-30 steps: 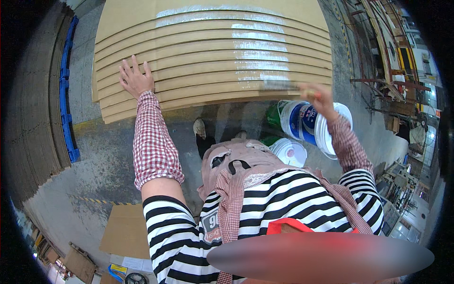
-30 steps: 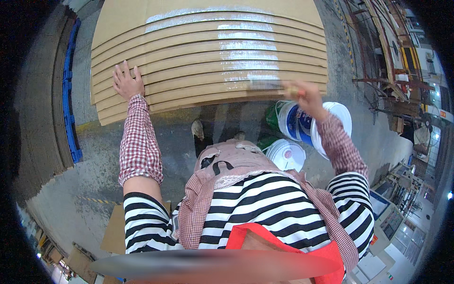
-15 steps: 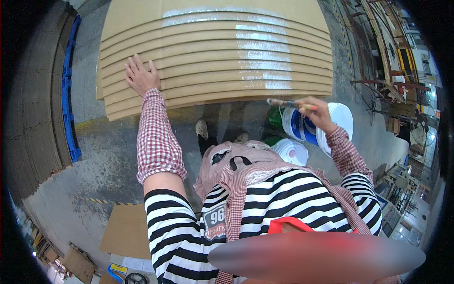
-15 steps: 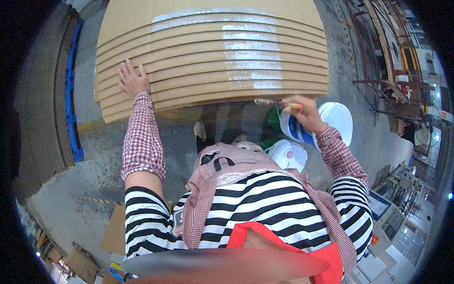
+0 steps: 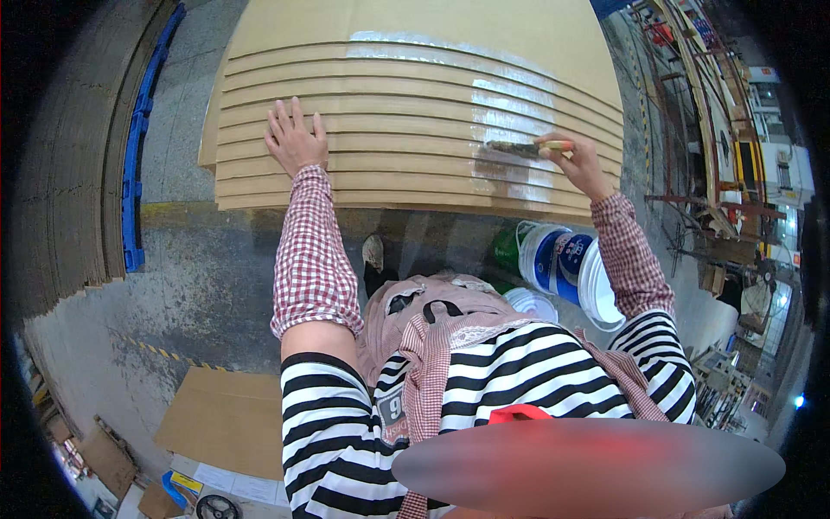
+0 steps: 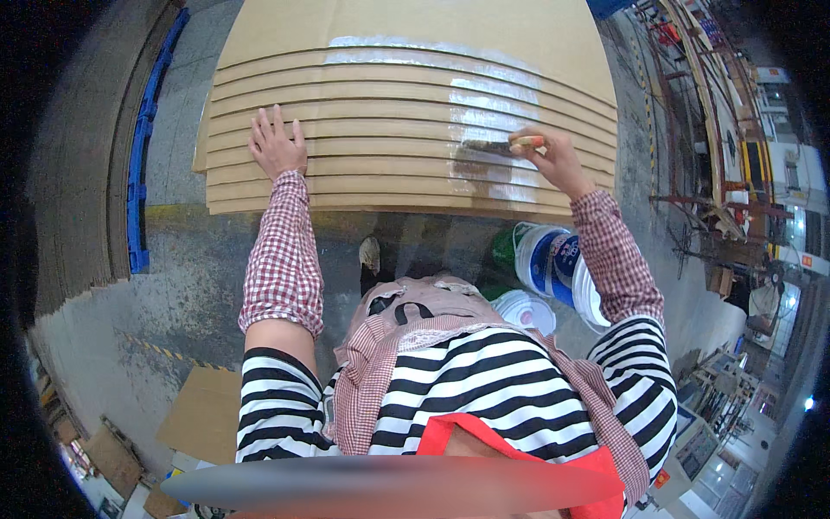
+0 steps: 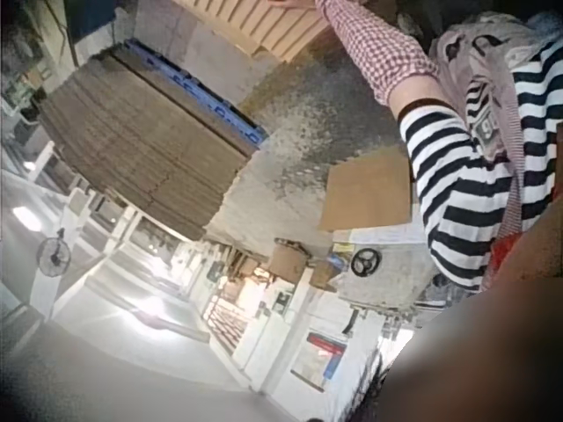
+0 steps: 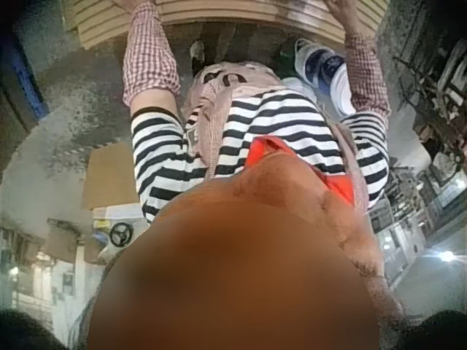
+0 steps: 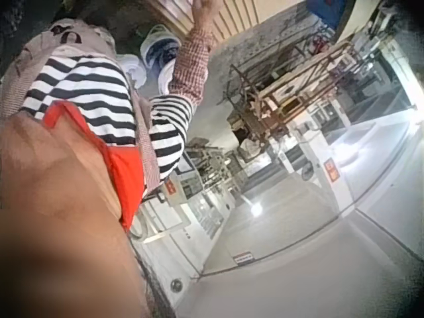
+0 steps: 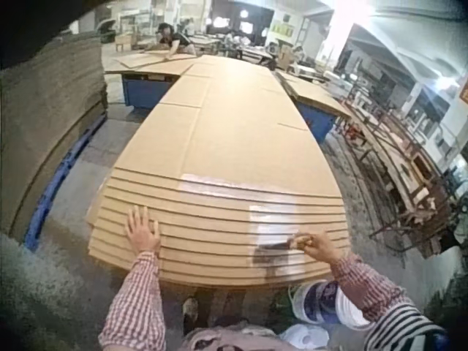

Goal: Painting white stripes on stacks of cardboard sheets using a brush.

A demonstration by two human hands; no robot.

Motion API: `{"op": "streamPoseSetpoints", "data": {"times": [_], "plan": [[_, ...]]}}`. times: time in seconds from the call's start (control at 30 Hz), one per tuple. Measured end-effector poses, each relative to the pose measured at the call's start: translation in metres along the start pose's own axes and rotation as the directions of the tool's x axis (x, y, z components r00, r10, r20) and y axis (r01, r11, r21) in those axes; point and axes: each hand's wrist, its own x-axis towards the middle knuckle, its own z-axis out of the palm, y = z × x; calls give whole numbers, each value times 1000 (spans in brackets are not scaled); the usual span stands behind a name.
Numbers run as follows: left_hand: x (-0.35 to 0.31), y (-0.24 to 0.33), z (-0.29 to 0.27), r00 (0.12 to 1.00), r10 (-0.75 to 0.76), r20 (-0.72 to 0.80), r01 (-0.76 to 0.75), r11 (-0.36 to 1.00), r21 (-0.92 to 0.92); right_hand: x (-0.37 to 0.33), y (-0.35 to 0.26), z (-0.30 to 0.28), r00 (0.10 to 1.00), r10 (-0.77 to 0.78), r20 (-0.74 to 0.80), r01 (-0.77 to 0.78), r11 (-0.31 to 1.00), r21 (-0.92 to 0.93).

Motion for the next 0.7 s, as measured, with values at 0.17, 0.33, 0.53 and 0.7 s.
{"op": "streamPoseSetpoints", "data": {"times": [0.17, 0.33, 0.53, 0.7], "plan": [[0, 2, -5, 1000, 6, 17, -6, 1000, -15, 84, -13, 2, 965, -21, -260, 6, 998, -60], [-1, 3, -6, 999, 2, 45, 0, 999, -33, 65, -14, 41, 910, -406, -87, 388, 906, -166], [0, 4, -6, 1000, 8, 25, -8, 1000, -5, 2, 14, -11, 999, -12, -49, 16, 995, 99], [-1, 4, -6, 999, 1, 36, -1, 1000, 1, 33, 56, -47, 920, 92, -380, -65, 994, 86]]}}
